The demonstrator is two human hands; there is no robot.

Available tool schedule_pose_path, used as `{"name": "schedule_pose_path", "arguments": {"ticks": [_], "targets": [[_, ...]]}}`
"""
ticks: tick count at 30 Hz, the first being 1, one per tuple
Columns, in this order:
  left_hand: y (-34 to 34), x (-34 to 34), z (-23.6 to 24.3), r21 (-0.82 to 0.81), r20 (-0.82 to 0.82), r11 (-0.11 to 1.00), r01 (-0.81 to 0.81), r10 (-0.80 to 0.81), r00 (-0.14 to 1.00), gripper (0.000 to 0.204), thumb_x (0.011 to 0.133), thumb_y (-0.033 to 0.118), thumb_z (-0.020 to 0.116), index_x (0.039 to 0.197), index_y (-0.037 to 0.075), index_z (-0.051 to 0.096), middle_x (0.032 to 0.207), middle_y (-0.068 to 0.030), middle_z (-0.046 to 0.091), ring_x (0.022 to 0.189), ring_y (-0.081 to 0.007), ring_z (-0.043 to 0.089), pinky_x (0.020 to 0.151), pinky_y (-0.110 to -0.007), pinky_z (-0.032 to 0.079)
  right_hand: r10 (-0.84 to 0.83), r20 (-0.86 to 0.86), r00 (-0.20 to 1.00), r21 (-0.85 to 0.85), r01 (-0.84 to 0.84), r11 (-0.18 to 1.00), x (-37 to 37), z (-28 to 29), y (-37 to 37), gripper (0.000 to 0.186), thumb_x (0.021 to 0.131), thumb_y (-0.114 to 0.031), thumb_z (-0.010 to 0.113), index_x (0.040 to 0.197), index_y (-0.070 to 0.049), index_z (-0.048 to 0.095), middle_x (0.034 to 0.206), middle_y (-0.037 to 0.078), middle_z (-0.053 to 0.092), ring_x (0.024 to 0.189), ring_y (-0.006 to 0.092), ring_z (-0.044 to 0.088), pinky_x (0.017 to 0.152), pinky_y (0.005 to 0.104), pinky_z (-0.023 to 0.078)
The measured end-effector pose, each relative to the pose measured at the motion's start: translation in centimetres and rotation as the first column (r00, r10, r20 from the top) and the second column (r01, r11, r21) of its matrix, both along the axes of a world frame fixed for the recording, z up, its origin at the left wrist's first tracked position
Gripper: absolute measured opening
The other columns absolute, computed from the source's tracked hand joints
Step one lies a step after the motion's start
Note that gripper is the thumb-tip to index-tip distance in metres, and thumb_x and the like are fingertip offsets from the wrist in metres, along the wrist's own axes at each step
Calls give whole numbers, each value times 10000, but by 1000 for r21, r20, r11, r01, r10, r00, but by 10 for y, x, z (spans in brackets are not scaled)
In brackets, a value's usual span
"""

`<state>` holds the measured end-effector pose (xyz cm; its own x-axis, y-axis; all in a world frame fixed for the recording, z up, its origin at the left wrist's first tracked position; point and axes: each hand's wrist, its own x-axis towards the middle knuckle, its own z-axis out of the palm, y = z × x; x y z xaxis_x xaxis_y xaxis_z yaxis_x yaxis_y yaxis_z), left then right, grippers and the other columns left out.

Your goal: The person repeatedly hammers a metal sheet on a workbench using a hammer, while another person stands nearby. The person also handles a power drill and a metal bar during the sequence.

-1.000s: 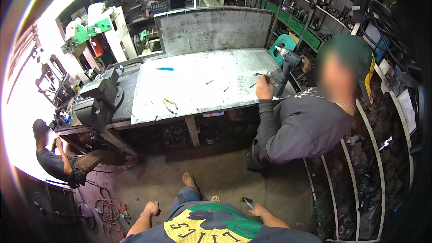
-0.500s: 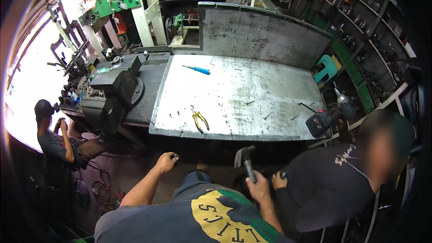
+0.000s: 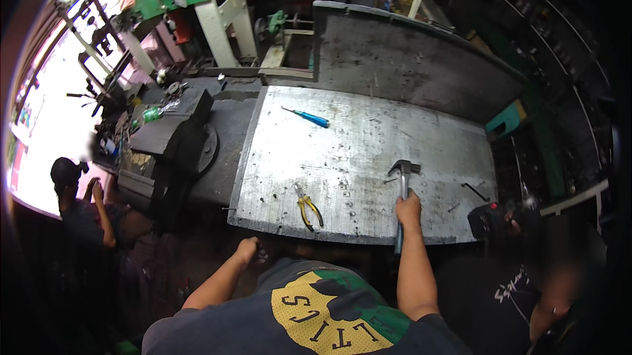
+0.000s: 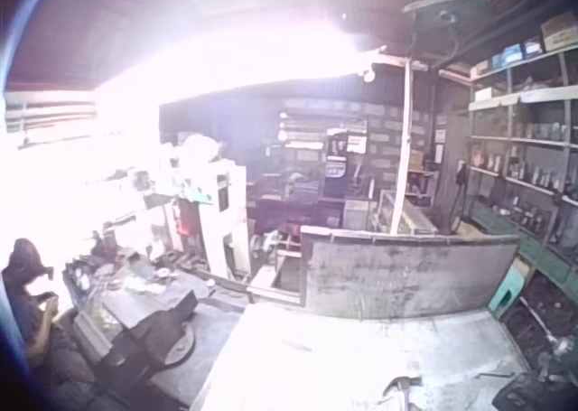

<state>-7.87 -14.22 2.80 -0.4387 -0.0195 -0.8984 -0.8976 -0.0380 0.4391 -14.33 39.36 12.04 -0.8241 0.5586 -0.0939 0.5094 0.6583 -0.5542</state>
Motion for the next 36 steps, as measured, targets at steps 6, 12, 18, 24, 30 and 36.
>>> {"name": "schedule_pose_path", "arguments": {"ticks": [6, 12, 18, 24, 30, 36], "targets": [[-14, -8, -17, 320, -227, 585, -745, 811, 539, 585, 1032, 552, 620, 1324, 63, 487, 1392, -198, 618, 1250, -404, 627, 1152, -660, 390, 112, 177, 978, 65, -125, 990, -24, 11, 11, 416, 910, -159, 715, 1278, 21, 640, 1122, 317, 734, 1073, 497, 710, 951, 543, 565], [1, -30, -9, 68, -418, 723, -687, 646, 638, 414, 1087, 375, 636, 1359, 86, 514, 1294, -98, 667, 1130, -293, 674, 981, -535, 502, 162, 124, 979, 199, -184, 962, -49, 14, 20, 318, 892, -131, 721, 1162, 30, 673, 1041, 293, 713, 1002, 503, 704, 899, 557, 569], [3, -25, -7, 17, -461, 702, -712, 638, 617, 345, 1069, 378, 668, 1225, 91, 556, 1122, -54, 683, 925, -209, 669, 740, -387, 505, 239, 220, 946, 234, -289, 928, -82, 52, 23, 495, 899, -153, 766, 1357, -16, 635, 1178, 280, 664, 1097, 471, 680, 956, 518, 563], [-3, -40, -11, 583, -242, 533, -613, 834, 495, 921, 1017, 747, 465, 1568, 10, 470, 1650, -150, 468, 1535, -332, 400, 1294, -495, 230, 507, -408, 760, 441, -322, 838, -191, 177, -11, 611, 920, -176, 799, 1461, -8, 569, 1309, 272, 601, 1255, 443, 593, 1068, 490, 508], [-14, -72, -8, 589, 10, 387, -709, 874, 486, 886, 985, 714, 496, 1504, -3, 548, 1551, -197, 563, 1425, -390, 520, 1238, -536, 336, 710, -499, 497, 749, -164, 642, -363, 288, -91, 692, 896, -398, 833, 1438, -38, 597, 1427, 296, 569, 1383, 466, 503, 1188, 539, 392], [-19, -74, -13, 635, 64, 401, -660, 824, 563, 704, 995, 590, 421, 1438, 86, 631, 1489, -135, 625, 1373, -388, 558, 1179, -570, 404, 556, -303, 774, 797, -114, 593, -456, 291, -112, 742, 842, -731, 723, 1158, -59, 726, 1095, 135, 746, 1064, 350, 680, 949, 505, 484]]}}
